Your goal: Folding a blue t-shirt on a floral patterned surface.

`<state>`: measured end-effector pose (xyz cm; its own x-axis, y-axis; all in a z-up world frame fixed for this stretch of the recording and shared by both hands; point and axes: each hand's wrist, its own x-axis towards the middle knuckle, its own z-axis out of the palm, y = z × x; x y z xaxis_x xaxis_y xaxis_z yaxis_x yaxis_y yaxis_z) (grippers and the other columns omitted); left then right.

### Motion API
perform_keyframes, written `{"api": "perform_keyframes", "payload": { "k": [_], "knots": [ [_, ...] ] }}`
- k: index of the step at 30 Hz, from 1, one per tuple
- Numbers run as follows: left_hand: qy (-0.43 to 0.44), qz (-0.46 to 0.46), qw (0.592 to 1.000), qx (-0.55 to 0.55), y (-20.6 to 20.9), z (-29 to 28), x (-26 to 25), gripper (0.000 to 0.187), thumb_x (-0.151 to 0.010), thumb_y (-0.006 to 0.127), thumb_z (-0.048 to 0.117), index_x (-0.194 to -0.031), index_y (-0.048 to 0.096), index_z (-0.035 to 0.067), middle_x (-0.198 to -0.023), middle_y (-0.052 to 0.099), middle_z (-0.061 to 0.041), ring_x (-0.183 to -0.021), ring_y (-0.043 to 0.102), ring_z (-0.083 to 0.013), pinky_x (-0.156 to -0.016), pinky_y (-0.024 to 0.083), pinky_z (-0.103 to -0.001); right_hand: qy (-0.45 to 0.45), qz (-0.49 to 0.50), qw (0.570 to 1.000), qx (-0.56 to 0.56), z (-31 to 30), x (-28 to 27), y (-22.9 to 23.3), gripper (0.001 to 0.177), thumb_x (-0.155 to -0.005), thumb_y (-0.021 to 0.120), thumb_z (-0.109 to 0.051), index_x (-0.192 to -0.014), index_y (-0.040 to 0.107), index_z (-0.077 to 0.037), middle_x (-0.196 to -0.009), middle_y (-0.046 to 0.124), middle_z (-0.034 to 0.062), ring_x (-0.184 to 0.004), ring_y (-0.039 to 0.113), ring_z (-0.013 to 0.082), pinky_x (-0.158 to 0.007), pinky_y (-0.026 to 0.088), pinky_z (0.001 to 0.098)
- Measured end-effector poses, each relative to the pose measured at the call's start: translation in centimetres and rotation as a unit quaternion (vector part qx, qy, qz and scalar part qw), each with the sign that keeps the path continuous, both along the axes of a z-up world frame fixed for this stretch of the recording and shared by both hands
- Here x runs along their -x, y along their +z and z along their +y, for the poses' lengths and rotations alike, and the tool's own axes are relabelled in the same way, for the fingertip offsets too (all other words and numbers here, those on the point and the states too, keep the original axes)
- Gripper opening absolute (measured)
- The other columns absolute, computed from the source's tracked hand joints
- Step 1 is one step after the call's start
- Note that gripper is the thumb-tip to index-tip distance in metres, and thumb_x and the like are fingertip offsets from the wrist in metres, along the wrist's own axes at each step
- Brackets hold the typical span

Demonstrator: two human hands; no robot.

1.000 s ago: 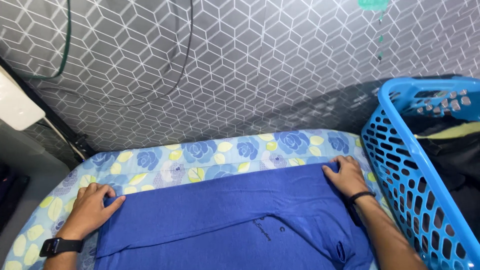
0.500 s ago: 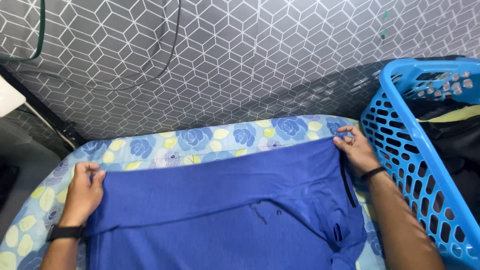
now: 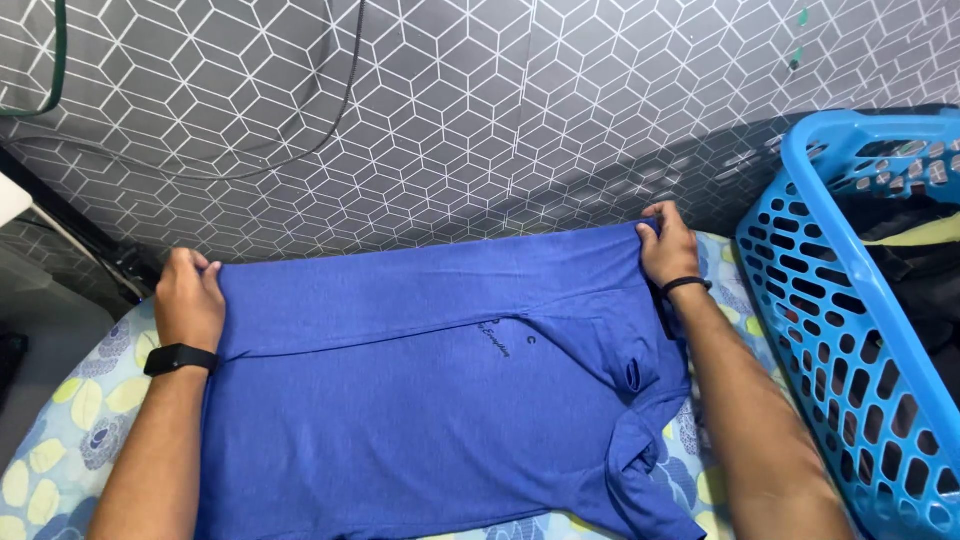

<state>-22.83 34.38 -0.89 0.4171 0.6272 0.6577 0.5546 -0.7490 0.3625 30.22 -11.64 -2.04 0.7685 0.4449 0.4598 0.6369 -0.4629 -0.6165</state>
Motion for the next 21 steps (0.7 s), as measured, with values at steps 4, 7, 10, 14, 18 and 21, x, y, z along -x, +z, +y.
{"api": "perform_keyframes", "payload": {
  "k": [4, 7, 10, 14, 18, 21],
  "knots": [
    [0.043, 0.097, 0.994, -0.027, -0.4, -0.3, -0.4, 0.021, -0.105, 0.073, 0.016, -0.107, 0.056, 0.004, -0.104, 0.066, -0.017, -0.095, 0.067, -0.0406, -0.077, 0.053, -0.050, 0.023, -0.105, 0.992, 0.069, 0.8, 0.5, -1.1, 0.018, -0.098, 0.072, -0.012, -0.112, 0.062, -0.009, -0.107, 0.071, 0.0160, -0.105, 0.069, 0.0374, -0.092, 0.053, 0.0467],
    [0.107, 0.187, 0.969, -0.119, 0.8, -1.5, -0.6, 0.024, -0.101, 0.073, 0.027, -0.105, 0.061, 0.006, -0.106, 0.065, -0.014, -0.098, 0.066, -0.0353, -0.075, 0.054, -0.046, -0.031, -0.148, 0.981, 0.122, 0.8, 3.6, 1.9, 0.026, -0.091, 0.076, -0.017, -0.112, 0.064, -0.007, -0.106, 0.064, 0.0202, -0.100, 0.063, 0.0414, -0.088, 0.049, 0.0503],
    [0.120, 0.228, 0.939, -0.229, 2.9, -3.4, -2.4, 0.024, -0.095, 0.071, 0.031, -0.100, 0.065, 0.008, -0.104, 0.065, -0.012, -0.103, 0.064, -0.0305, -0.078, 0.053, -0.044, -0.028, -0.288, 0.945, 0.150, 1.1, 6.2, 5.0, 0.024, -0.088, 0.077, -0.019, -0.108, 0.067, -0.009, -0.106, 0.063, 0.0169, -0.101, 0.061, 0.0384, -0.088, 0.047, 0.0507],
    [0.014, 0.241, 0.950, -0.198, 4.3, -10.2, -9.4, 0.012, -0.096, 0.063, 0.022, -0.095, 0.068, 0.011, -0.099, 0.065, -0.010, -0.099, 0.064, -0.0306, -0.083, 0.049, -0.048, 0.146, -0.276, 0.944, 0.109, 3.7, 10.0, 6.1, 0.019, -0.086, 0.073, -0.013, -0.103, 0.069, -0.007, -0.106, 0.067, 0.0152, -0.102, 0.063, 0.0371, -0.087, 0.050, 0.0482],
    [-0.289, 0.106, 0.950, -0.046, 4.3, -17.8, -16.6, 0.015, -0.092, 0.057, 0.012, -0.099, 0.068, 0.004, -0.103, 0.067, -0.017, -0.099, 0.065, -0.0378, -0.086, 0.052, -0.048, 0.331, -0.177, 0.925, 0.062, 8.3, 14.0, 4.5, 0.019, -0.090, 0.063, -0.003, -0.108, 0.071, -0.004, -0.110, 0.072, 0.0155, -0.105, 0.068, 0.0358, -0.093, 0.055, 0.0439],
    [-0.373, 0.073, 0.924, 0.030, 3.0, -20.6, -20.2, 0.022, -0.096, 0.057, 0.014, -0.113, 0.067, 0.002, -0.119, 0.067, -0.016, -0.113, 0.064, -0.0359, -0.099, 0.051, -0.044, 0.371, -0.142, 0.914, 0.080, 10.2, 15.4, 2.4, 0.025, -0.093, 0.061, -0.004, -0.116, 0.071, -0.006, -0.119, 0.073, 0.0139, -0.115, 0.069, 0.0324, -0.102, 0.055, 0.0411]
  ]
}}
